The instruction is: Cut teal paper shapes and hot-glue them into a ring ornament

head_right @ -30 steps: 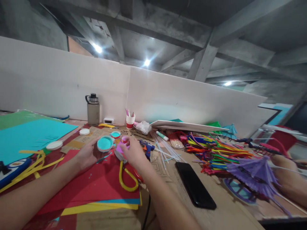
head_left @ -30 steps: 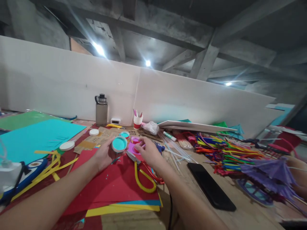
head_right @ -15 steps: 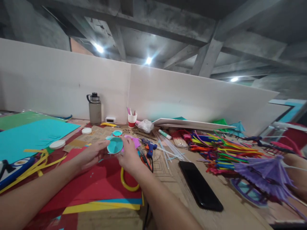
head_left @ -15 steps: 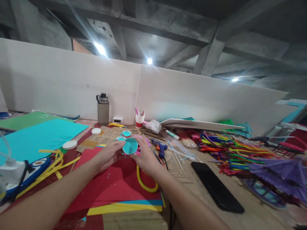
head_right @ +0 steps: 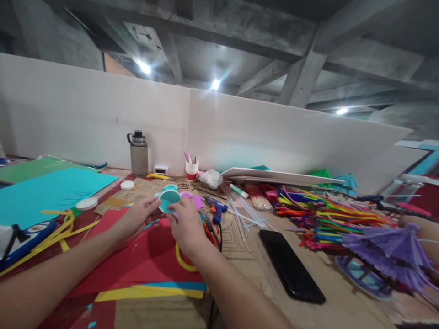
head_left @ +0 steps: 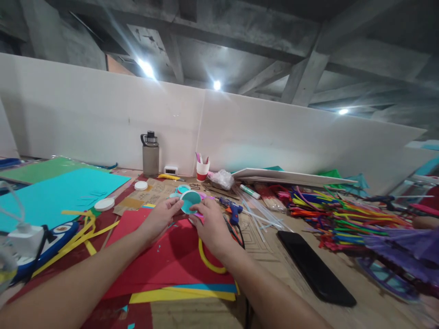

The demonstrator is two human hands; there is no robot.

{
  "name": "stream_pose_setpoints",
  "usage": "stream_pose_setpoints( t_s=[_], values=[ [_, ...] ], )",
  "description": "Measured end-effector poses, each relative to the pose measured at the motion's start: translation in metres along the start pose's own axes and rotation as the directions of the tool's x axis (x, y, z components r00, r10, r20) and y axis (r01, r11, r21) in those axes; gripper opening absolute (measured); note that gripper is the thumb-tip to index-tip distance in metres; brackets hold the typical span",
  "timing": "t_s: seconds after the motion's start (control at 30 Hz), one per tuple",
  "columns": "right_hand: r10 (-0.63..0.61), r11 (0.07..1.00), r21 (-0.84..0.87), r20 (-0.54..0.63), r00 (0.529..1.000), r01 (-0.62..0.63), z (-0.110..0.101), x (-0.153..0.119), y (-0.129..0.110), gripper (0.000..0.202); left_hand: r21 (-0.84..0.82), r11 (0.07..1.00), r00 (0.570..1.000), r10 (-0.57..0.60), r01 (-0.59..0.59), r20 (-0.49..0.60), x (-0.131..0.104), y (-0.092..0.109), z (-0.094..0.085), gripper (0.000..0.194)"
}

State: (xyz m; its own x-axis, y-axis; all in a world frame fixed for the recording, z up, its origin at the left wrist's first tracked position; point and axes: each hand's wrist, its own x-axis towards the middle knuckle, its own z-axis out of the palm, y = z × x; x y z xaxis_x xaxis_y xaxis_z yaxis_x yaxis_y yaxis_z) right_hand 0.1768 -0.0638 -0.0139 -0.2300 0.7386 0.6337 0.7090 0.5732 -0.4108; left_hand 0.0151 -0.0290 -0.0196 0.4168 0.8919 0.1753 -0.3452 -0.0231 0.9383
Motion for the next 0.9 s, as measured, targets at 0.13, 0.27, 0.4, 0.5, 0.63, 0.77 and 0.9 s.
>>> stream_pose_setpoints(
  t_s=[0.13, 0.27, 0.4, 0.5, 0.63, 0.77, 0.9],
  values=[
    [-0.016, 0.998, -0.062, 0.016, 1.000, 0.017, 0.001, -0.001, 0.002, 0.011, 0.017, 1.000, 1.000, 0.021, -0.020, -0.008, -0.001, -0.001, 0.005, 0.027],
    [-0.005, 0.998, -0.069, 0.017, 1.000, 0.006, 0.001, -0.001, 0.001, 0.013, 0.022, 1.000, 0.999, 0.021, -0.020, -0.036, -0.001, -0.002, 0.007, 0.028],
    [0.064, 0.995, 0.072, -0.011, 0.998, -0.063, 0.001, 0.001, 0.001, 0.014, -0.006, 1.000, 0.998, -0.011, 0.010, -0.054, -0.001, -0.003, 0.006, 0.027],
    [0.108, 0.975, 0.198, -0.030, 0.994, -0.100, 0.002, 0.002, 0.006, 0.012, -0.062, 0.998, 0.997, -0.018, 0.013, -0.075, 0.001, -0.003, 0.003, 0.025],
    [0.092, 0.949, 0.297, 0.056, 0.994, -0.105, -0.002, 0.001, 0.004, 0.017, -0.173, 0.985, 0.985, -0.010, -0.020, -0.170, 0.005, -0.001, -0.005, 0.018],
    [-0.130, 0.912, 0.410, 0.334, 0.934, -0.019, -0.010, -0.005, -0.013, 0.027, -0.300, 0.954, 0.955, -0.100, 0.011, -0.280, 0.009, 0.002, -0.012, 0.014],
    [-0.098, 0.918, 0.396, 0.323, 0.941, -0.040, -0.011, -0.006, -0.018, 0.027, -0.395, 0.915, 0.933, -0.207, 0.078, -0.295, 0.010, 0.004, -0.014, 0.018]
  ],
)
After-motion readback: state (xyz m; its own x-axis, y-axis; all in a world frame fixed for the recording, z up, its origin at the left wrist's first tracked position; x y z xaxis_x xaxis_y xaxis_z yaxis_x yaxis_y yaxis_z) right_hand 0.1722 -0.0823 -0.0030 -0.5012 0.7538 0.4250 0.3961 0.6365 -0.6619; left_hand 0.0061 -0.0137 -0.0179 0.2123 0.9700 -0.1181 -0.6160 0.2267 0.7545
